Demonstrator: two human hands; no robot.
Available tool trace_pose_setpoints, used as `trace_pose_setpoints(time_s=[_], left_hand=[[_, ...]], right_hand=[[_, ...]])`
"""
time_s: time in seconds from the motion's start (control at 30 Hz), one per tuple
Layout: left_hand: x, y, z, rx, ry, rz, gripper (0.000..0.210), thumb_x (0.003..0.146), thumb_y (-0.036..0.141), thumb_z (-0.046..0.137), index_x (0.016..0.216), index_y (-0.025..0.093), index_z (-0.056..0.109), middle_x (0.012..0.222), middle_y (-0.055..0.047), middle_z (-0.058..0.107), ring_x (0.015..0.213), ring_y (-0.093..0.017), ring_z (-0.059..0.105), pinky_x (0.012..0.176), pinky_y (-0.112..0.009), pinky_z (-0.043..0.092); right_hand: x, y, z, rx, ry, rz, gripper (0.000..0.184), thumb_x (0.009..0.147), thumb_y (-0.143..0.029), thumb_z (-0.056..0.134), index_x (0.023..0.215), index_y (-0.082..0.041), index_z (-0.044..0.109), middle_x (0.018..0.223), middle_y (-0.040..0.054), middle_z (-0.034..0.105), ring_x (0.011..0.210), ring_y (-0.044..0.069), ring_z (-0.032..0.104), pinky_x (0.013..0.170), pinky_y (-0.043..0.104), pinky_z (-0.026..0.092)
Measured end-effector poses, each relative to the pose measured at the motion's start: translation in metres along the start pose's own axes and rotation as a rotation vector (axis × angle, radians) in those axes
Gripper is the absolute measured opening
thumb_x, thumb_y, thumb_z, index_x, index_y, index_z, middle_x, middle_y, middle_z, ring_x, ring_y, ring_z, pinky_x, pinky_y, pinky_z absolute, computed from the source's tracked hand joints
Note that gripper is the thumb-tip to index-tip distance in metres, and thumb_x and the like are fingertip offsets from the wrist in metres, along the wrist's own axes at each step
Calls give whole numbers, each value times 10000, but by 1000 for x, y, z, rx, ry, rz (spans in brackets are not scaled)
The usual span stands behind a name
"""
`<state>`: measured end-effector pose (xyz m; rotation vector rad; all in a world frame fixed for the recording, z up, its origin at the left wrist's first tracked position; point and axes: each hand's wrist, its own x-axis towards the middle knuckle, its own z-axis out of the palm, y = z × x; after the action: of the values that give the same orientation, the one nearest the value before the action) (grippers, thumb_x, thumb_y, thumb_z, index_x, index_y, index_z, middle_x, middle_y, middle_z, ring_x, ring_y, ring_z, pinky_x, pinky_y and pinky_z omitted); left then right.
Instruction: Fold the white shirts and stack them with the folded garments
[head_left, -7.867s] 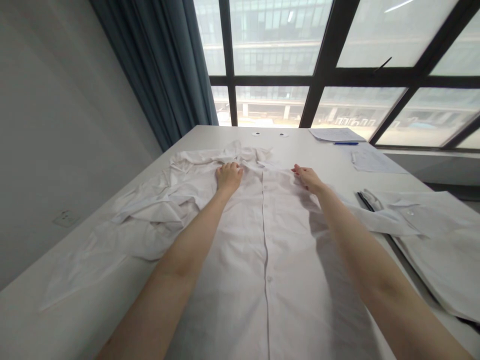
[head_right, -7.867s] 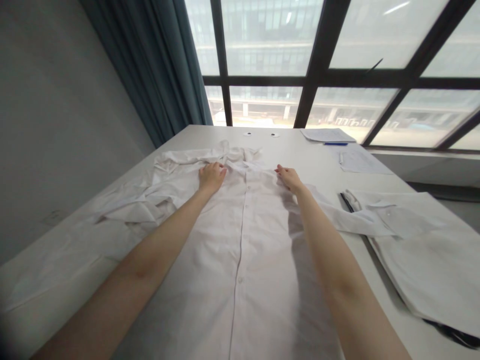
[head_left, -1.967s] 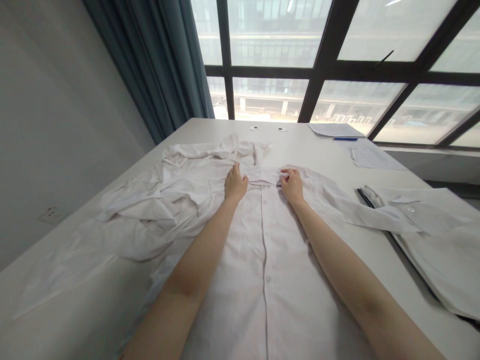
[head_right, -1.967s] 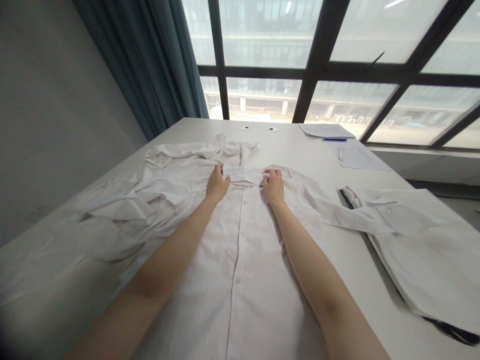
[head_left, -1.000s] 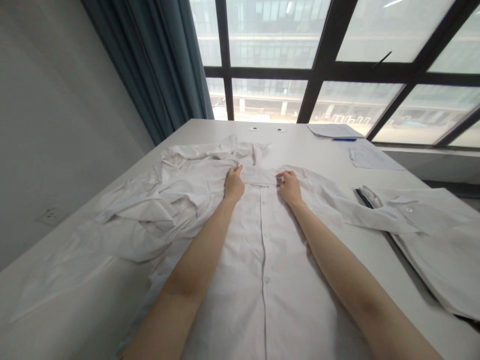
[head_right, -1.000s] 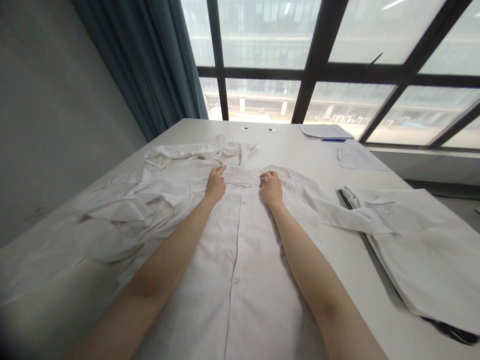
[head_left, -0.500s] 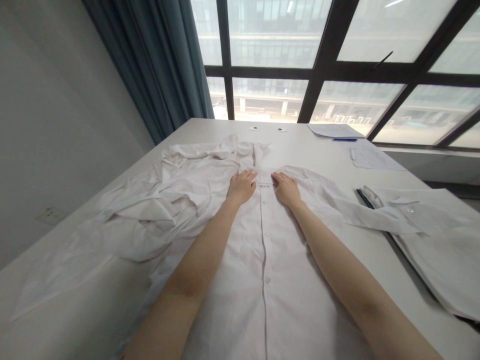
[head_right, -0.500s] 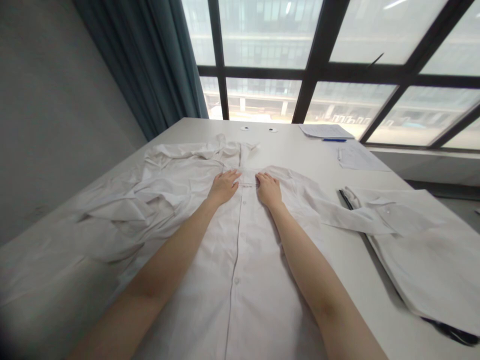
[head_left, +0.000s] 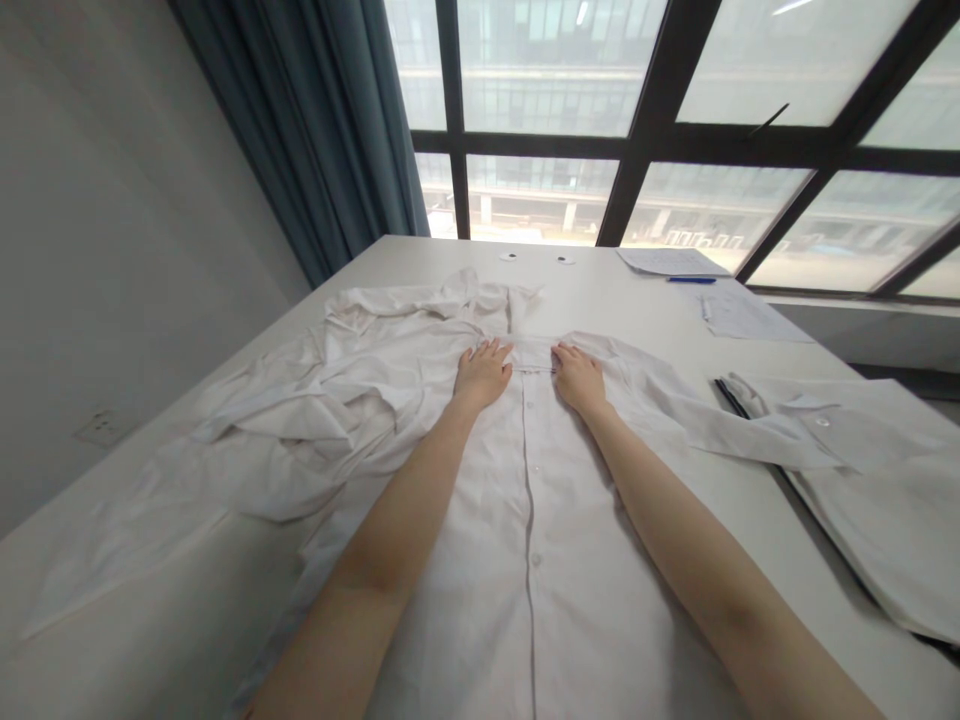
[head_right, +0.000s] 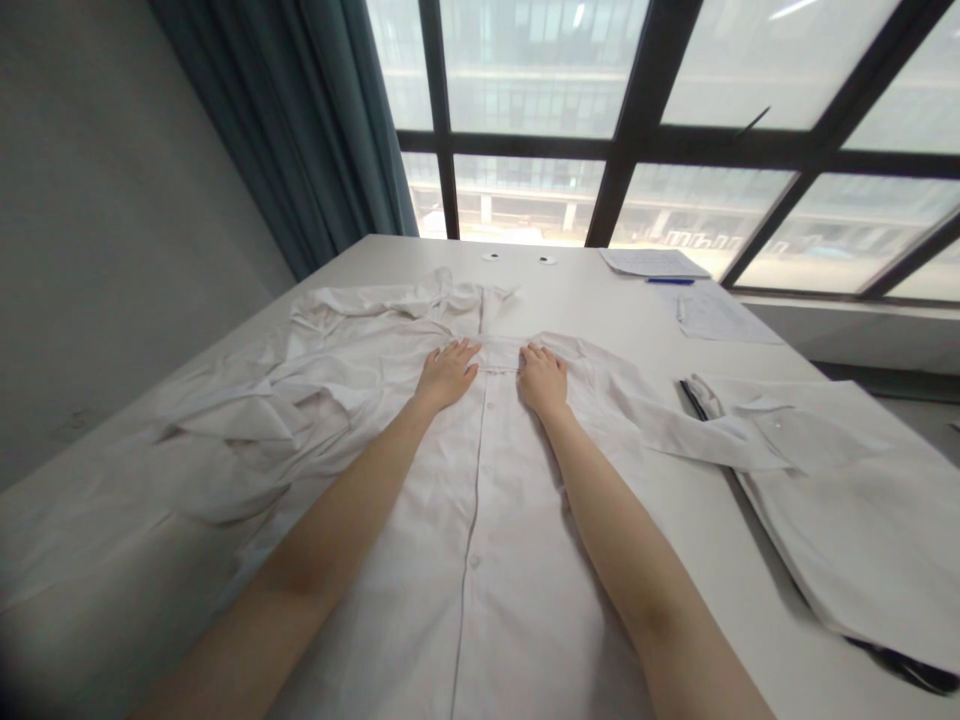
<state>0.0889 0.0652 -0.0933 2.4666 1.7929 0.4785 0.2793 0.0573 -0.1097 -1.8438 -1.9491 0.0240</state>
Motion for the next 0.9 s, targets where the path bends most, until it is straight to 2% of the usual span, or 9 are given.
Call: trace_pose_setpoints(time_s=[0.2, 0.9], left_hand=[[0, -1, 0, 7, 1, 4, 455, 970, 301, 397, 1420, 261, 452, 1532, -83, 393, 1419, -255, 345, 1139, -511, 244], [0, -1, 0, 37, 4, -5, 451, 971, 322, 391, 1414, 261, 455, 1528, -52, 406, 1414, -217, 352, 1150, -470, 258]], right_hand=[[0, -3, -2, -9, 0, 3, 369, 953, -246, 415, 1284, -221, 576, 1428, 95, 532, 1307, 264, 461, 1048, 464, 336], [-3, -11, -11, -65, -35, 26, 389, 969, -254, 366, 1304, -199, 554, 1424, 102, 534, 1309, 227, 458, 1045, 425, 336]])
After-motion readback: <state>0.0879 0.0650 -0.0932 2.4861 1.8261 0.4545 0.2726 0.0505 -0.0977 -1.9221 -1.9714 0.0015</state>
